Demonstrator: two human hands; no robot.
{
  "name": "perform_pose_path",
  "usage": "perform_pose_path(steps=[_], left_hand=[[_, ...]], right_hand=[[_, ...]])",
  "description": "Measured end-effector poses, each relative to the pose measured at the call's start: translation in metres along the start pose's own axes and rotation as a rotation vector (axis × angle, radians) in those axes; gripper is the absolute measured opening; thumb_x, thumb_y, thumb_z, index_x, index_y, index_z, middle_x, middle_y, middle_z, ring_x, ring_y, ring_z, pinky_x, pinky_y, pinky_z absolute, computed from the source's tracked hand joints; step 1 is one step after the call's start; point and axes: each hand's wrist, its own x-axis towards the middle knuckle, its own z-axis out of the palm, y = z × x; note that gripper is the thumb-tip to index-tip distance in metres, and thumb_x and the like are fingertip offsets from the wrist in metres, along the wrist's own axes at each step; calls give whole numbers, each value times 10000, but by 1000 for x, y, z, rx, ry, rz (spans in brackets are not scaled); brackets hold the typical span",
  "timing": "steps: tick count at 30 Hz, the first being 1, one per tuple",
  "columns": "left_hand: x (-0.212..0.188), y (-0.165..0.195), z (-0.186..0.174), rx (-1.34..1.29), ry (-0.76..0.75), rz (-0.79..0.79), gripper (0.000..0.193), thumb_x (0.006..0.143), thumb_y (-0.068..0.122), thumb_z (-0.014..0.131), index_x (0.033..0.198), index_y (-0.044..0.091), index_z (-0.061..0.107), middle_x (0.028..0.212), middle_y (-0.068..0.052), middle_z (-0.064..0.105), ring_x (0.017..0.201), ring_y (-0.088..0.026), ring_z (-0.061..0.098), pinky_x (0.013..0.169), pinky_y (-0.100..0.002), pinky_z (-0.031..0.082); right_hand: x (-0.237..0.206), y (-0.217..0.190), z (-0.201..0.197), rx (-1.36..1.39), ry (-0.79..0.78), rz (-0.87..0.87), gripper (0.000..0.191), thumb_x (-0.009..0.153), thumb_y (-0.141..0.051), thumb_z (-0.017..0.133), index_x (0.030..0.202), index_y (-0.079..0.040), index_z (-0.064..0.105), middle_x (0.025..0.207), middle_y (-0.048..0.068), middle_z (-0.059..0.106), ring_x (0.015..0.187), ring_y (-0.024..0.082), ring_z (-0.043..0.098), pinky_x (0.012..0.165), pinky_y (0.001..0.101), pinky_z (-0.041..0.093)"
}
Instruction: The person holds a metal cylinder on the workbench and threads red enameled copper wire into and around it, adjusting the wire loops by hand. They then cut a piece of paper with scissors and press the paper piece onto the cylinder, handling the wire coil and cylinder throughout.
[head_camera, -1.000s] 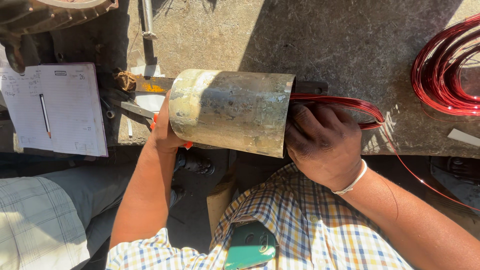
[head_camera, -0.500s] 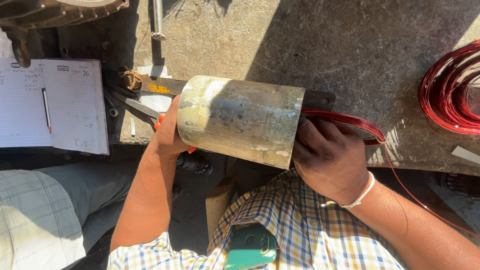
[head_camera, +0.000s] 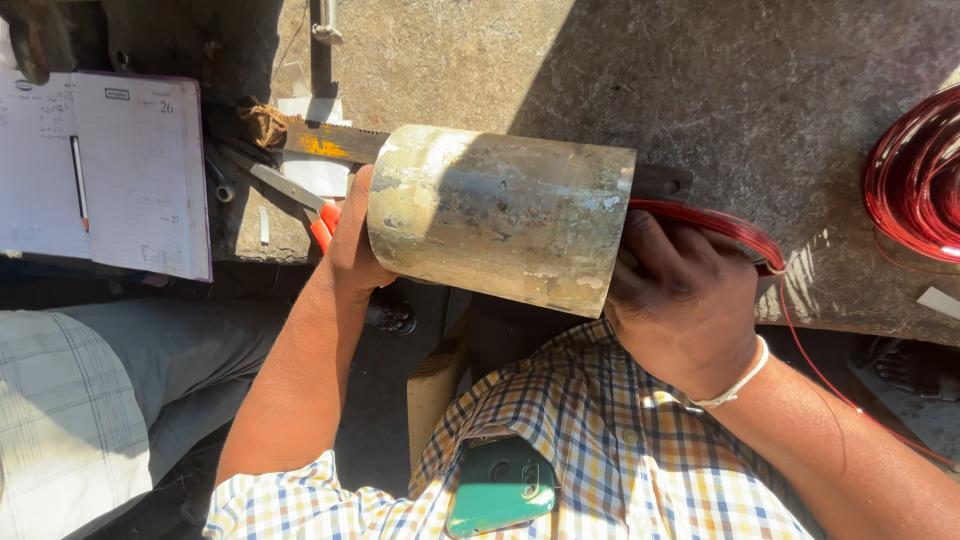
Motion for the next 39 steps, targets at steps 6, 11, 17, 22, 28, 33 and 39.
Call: perform_pose_path(steps=[6,11,17,22,28,33,39], left_hand=[[1,6,-2,29,12,10,663,859,21,841,1432,-6,508,1342,-97,634,1197,-177,602,1055,-331,499],[1,11,-5,61,20,21,613,882,32,833,1409,-9,523,1318,-101,644,1173,-178,613,1035,-326,510],[-11,13,-6,96,-6,-36,609,887,51,839,1408,-16,531,1322,-104,643,1180,-170,602,1040,-327,508],[-13,11,-5,-113,34,-147,657,870,93,860,1422,-13,519,1322,-75,650,1182,-132,584,1045,-319,505],[-21,2,-6,-103,70,-86,687,867,111,852,1441,-16,497,1342,-66,623,1220,-132,568,1088,-308,475],[-26,-11,-11,-345,37,-164,375,1027,57,784,1291,-127,590,1144,-129,661,1020,-165,590,910,-307,489],[-16,-4,-19,239,-5,217,530,1001,-33,728,1464,-42,472,1360,-125,655,1193,-187,641,1041,-303,518]], right_hand=[[4,0,1,87,-33,65,256,787,-54,698,1042,-58,715,1029,68,654,771,249,633,674,396,543],[5,-3,-6,100,-35,-12,302,684,-47,702,983,-82,730,1086,102,705,724,266,652,604,406,531],[5,-4,-4,108,-7,96,256,782,-71,726,1038,-94,720,1026,44,659,749,245,635,661,398,541],[5,-2,-4,83,-64,28,261,723,-74,719,983,-97,731,969,56,658,675,223,614,561,369,514],[9,-4,-6,83,-78,3,283,704,-81,712,987,-82,725,982,76,665,682,235,624,543,367,516],[11,-5,-6,158,-102,95,243,795,-57,722,1036,-41,709,958,99,656,713,260,649,587,385,542],[15,-9,-7,227,-101,137,315,760,-7,705,1074,-38,718,948,115,659,738,305,665,614,409,556]])
